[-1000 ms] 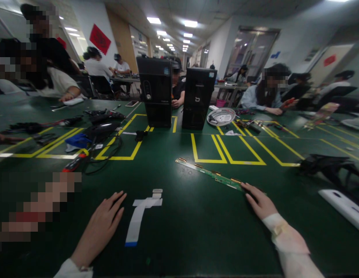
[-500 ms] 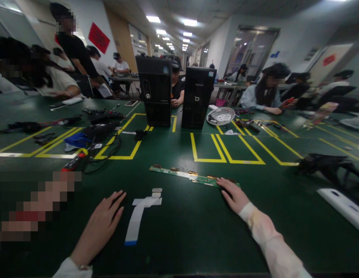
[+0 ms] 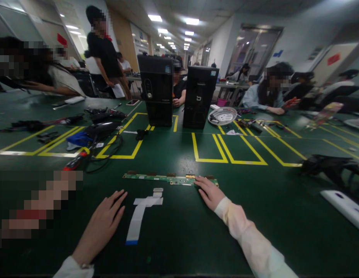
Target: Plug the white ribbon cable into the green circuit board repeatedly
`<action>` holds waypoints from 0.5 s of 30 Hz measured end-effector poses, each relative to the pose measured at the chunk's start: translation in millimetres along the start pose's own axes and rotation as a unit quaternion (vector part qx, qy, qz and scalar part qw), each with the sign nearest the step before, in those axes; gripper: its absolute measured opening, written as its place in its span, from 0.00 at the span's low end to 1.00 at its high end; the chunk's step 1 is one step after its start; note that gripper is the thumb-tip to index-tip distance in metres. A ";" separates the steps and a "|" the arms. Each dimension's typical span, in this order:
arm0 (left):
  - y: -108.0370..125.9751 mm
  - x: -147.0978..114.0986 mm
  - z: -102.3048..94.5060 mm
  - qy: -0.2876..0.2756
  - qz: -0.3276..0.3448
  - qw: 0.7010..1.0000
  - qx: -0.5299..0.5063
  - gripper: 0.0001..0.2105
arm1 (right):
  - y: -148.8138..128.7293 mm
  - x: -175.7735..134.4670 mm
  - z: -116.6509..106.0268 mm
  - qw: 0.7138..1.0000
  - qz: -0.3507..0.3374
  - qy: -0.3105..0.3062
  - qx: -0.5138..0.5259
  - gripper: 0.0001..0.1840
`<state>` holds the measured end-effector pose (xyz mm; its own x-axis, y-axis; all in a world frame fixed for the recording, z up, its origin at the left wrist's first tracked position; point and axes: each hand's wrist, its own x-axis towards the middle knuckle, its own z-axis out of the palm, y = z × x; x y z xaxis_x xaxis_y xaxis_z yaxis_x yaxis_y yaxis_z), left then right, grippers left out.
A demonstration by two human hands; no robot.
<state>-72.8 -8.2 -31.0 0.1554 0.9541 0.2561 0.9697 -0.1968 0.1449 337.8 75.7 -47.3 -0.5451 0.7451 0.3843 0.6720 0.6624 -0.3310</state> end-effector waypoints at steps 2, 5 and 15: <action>-0.1 0.1 0.5 0.004 0.003 1.000 0.002 0.23 | -11.3 7.4 5.5 1.000 -0.005 -0.007 0.001 0.21; 0.0 0.4 1.1 0.014 0.008 1.000 0.003 0.23 | -25.9 18.0 14.5 1.000 -0.012 -0.014 0.001 0.21; -1.8 -0.2 1.7 0.021 0.011 1.000 -0.003 0.22 | -46.0 40.5 41.1 0.999 -0.046 -0.004 0.002 0.23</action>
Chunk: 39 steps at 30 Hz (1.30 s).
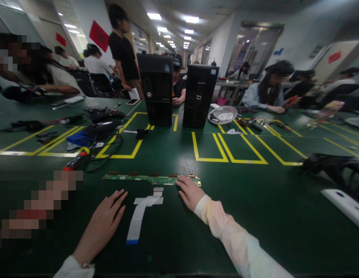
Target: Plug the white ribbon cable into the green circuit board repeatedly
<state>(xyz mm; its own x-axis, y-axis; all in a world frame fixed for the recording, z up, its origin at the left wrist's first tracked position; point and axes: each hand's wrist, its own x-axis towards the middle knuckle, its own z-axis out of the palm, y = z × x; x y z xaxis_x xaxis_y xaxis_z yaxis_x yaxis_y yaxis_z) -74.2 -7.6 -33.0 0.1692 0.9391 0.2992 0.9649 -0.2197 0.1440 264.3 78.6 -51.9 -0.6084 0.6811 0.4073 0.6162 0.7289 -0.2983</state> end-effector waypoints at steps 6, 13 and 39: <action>23.9 4.6 -9.0 -0.018 0.024 0.998 -0.049 0.20 | -3.9 3.6 2.6 1.000 -0.009 -0.009 0.002 0.23; 87.7 19.8 -9.9 -0.040 0.092 0.993 -0.057 0.19 | -8.5 3.8 -2.6 0.999 -0.024 -0.008 -0.027 0.22; 138.6 26.0 10.9 -0.034 0.088 0.995 -0.045 0.22 | -10.9 6.0 -4.2 1.000 -0.009 -0.015 -0.002 0.23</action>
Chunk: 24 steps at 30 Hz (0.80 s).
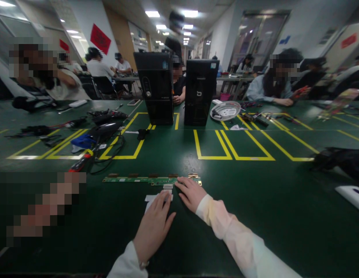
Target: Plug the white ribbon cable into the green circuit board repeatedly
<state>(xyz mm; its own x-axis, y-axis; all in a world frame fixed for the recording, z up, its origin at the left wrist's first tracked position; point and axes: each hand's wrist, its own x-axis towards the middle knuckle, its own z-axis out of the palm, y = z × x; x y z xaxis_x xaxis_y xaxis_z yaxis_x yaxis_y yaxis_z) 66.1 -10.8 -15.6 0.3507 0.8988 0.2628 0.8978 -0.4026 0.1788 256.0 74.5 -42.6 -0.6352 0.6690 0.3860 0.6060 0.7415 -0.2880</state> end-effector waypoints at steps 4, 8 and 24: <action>-0.3 0.8 0.9 0.005 0.000 1.000 -0.001 0.22 | -1.1 0.0 -1.6 1.000 0.003 -0.004 0.005 0.23; 1.0 3.5 1.2 -0.010 0.001 1.000 0.017 0.22 | -2.4 -0.2 -2.3 1.000 0.004 -0.006 0.009 0.24; -5.1 9.0 2.9 -0.018 0.018 1.000 0.001 0.21 | 1.3 -0.4 -3.1 1.000 -0.005 -0.013 0.015 0.25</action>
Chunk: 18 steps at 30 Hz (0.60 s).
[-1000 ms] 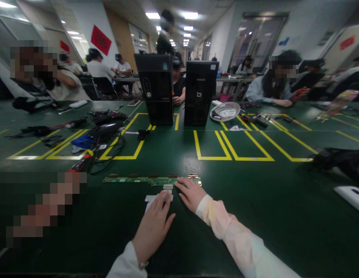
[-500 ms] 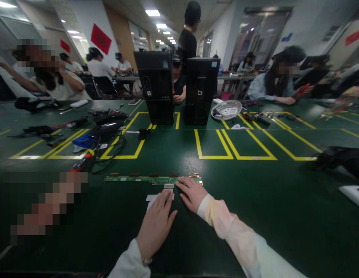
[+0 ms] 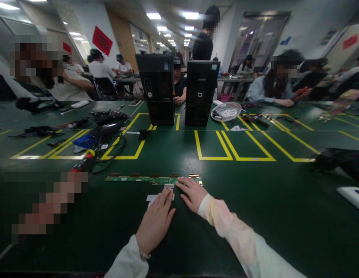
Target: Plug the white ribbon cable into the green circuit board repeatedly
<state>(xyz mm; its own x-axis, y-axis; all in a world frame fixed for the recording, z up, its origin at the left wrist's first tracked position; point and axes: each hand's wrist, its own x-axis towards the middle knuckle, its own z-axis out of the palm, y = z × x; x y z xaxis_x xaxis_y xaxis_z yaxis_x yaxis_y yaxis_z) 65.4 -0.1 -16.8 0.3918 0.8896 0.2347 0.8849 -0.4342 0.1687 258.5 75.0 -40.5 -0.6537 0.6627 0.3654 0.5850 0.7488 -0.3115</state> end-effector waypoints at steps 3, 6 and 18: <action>-5.0 2.3 -6.0 -0.023 0.013 1.000 -0.008 0.21 | 1.9 0.9 -1.6 1.000 -0.004 -0.010 0.002 0.25; -10.3 5.4 -11.0 -0.036 0.022 0.999 -0.020 0.21 | 4.7 2.2 -2.9 1.000 -0.006 -0.018 0.005 0.26; -14.2 7.2 -11.1 -0.029 0.025 0.999 -0.018 0.20 | 5.9 3.2 -5.2 1.000 -0.009 -0.020 0.010 0.26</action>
<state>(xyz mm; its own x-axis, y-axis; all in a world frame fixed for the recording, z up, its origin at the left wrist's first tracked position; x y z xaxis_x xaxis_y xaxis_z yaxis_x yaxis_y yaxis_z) 52.9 10.9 -7.0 0.4509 0.8724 0.1886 0.8540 -0.4831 0.1932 262.3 81.4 -36.6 -0.6835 0.6483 0.3355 0.5635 0.7607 -0.3221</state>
